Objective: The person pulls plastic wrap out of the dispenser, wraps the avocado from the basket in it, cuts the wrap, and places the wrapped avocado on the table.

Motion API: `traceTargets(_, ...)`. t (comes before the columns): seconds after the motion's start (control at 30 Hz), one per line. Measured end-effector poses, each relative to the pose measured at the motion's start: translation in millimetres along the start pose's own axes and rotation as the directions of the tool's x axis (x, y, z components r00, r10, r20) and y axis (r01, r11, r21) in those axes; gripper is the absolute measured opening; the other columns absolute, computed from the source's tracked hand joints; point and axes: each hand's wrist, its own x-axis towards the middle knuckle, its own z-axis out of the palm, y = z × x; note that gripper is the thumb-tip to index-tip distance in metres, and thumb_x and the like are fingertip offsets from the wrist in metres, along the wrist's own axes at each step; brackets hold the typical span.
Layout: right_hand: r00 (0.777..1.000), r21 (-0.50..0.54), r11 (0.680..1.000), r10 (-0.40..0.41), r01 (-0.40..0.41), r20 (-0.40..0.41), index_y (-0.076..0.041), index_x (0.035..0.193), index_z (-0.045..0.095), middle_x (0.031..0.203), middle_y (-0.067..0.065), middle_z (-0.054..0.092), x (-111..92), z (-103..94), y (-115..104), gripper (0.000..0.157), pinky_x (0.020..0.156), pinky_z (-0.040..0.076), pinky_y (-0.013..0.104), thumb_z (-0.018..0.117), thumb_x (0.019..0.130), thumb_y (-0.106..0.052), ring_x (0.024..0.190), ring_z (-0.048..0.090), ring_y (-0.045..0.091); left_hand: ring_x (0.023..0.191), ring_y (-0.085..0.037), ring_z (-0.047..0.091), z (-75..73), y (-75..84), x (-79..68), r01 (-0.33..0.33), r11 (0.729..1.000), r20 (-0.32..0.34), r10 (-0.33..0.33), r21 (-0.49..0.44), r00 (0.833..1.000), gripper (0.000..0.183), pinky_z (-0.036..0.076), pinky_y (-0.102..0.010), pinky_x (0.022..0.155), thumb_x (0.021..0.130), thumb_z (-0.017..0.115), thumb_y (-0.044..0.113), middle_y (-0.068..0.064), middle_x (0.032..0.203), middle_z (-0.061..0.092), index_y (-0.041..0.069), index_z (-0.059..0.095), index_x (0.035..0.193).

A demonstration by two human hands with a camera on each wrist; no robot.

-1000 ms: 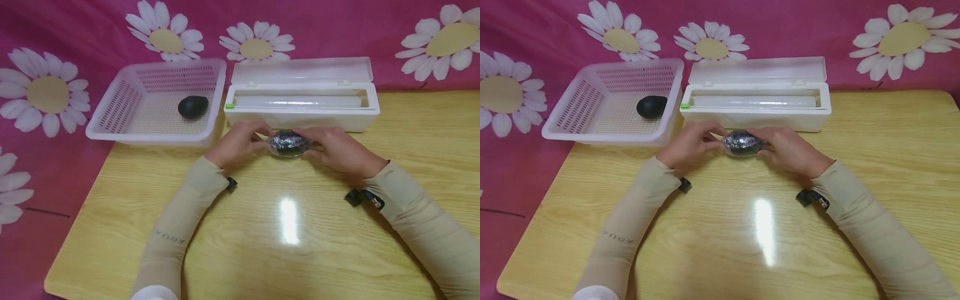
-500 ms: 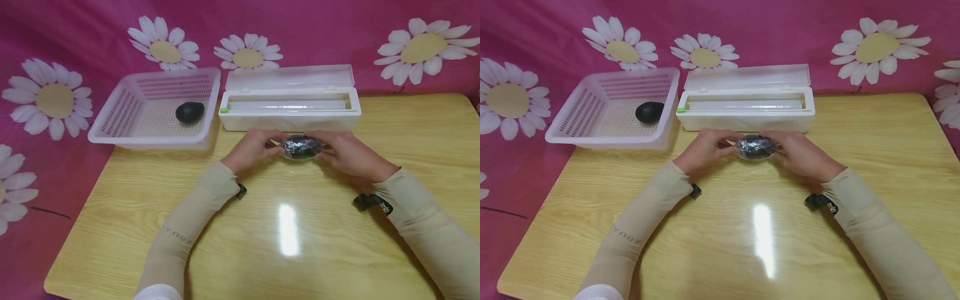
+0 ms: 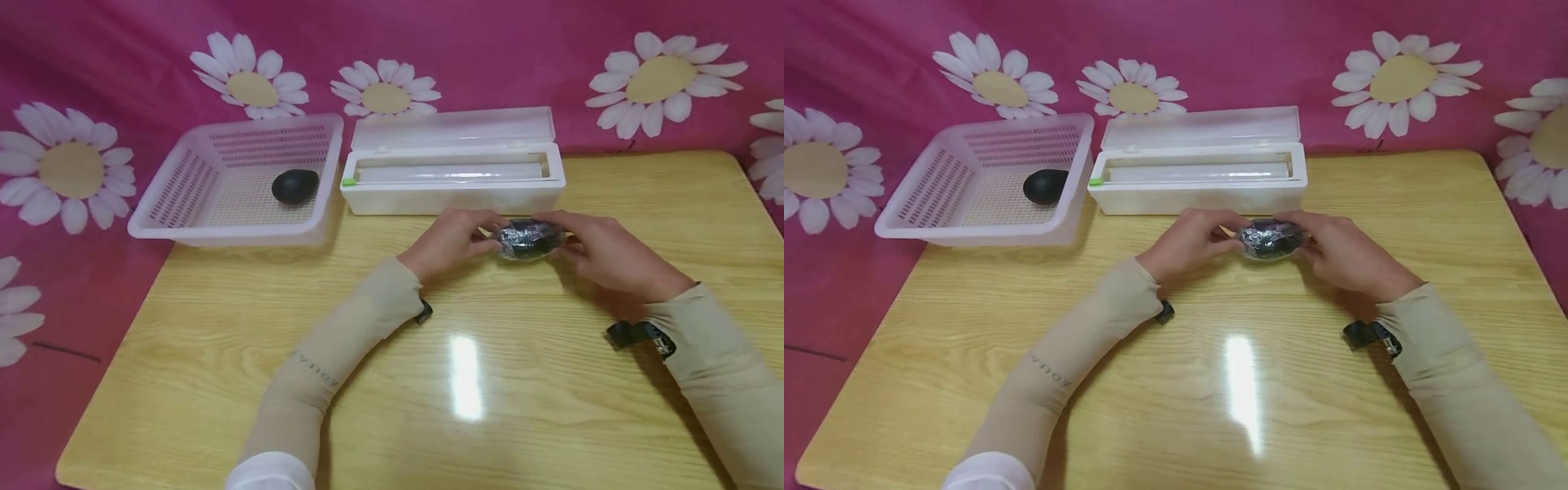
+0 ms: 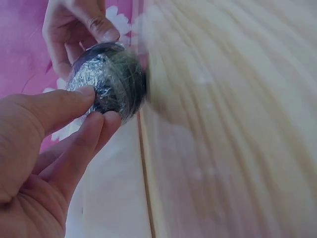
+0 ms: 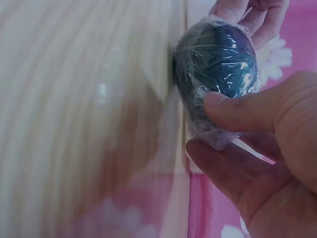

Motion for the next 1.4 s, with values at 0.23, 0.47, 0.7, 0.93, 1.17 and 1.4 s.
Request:
traceTargets(0.23,0.999,-0.032,0.999,0.042,-0.043,-0.025,-0.016,0.148,0.055,0.139,0.020,0.065,-10.6,-19.0,26.2,0.061,0.099,0.052,0.065,0.072,0.091,0.001,0.121,0.064,0.043,0.130,-0.012,0.064,19.1,26.1,27.6,-0.037,0.979,0.039,0.030,0.201,0.999,0.044,0.047,-0.020,0.112,0.104,0.063,0.030,0.000,0.144,0.066,0.015,0.058,0.145)
traceTargets(0.47,0.993,-0.088,0.993,0.064,-0.073,-0.100,-0.012,0.140,0.061,0.128,0.027,0.069,-20.6,-35.9,52.9,0.058,0.092,0.054,0.067,0.070,0.086,0.007,0.111,0.068,0.048,0.130,-0.011,0.063,34.4,51.4,55.8,-0.096,0.946,0.065,0.079,0.309,0.995,0.045,0.046,-0.020,0.112,0.106,0.059,0.028,-0.001,0.143,0.067,0.014,0.055,0.148)
traceTargets(0.7,0.982,-0.106,0.986,0.109,-0.126,-0.151,-0.007,0.136,0.064,0.122,0.031,0.069,-31.7,-50.0,75.5,0.055,0.088,0.054,0.066,0.071,0.083,0.007,0.104,0.068,0.049,0.119,-0.011,0.069,47.9,74.3,85.1,-0.137,0.922,0.083,0.114,0.361,0.990,0.038,0.052,-0.020,0.104,0.106,0.058,0.024,-0.002,0.132,0.073,0.010,0.060,0.141)
traceTargets(0.93,0.968,-0.129,0.976,0.150,-0.178,-0.200,-0.010,0.135,0.065,0.117,0.030,0.072,-44.5,-59.7,96.2,0.057,0.085,0.052,0.059,0.076,0.081,0.004,0.104,0.068,0.049,0.116,-0.012,0.070,59.2,89.5,110.1,-0.121,0.924,0.091,0.094,0.362,0.991,0.033,0.054,-0.021,0.098,0.107,0.055,0.020,-0.001,0.128,0.074,0.013,0.064,0.137)
traceTargets(1.17,0.943,-0.021,0.959,0.274,-0.283,-0.188,-0.009,0.141,0.059,0.129,0.036,0.063,-47.4,-62.7,108.2,0.058,0.094,0.046,0.072,0.072,0.087,0.004,0.112,0.060,0.057,0.115,-0.012,0.070,61.3,98.7,128.8,-0.102,0.897,0.090,0.070,0.429,0.993,0.035,0.058,-0.023,0.092,0.108,0.049,0.016,0.000,0.128,0.073,0.020,0.064,0.140)
traceTargets(1.4,0.933,-0.009,0.954,0.292,-0.300,-0.211,-0.006,0.141,0.057,0.133,0.036,0.061,-53.7,-61.4,118.3,0.055,0.096,0.043,0.073,0.069,0.088,0.004,0.122,0.056,0.058,0.110,-0.010,0.070,64.3,107.1,140.9,-0.094,0.915,0.118,0.051,0.393,0.992,0.033,0.056,-0.022,0.087,0.106,0.053,0.018,0.001,0.124,0.073,0.020,0.065,0.136)
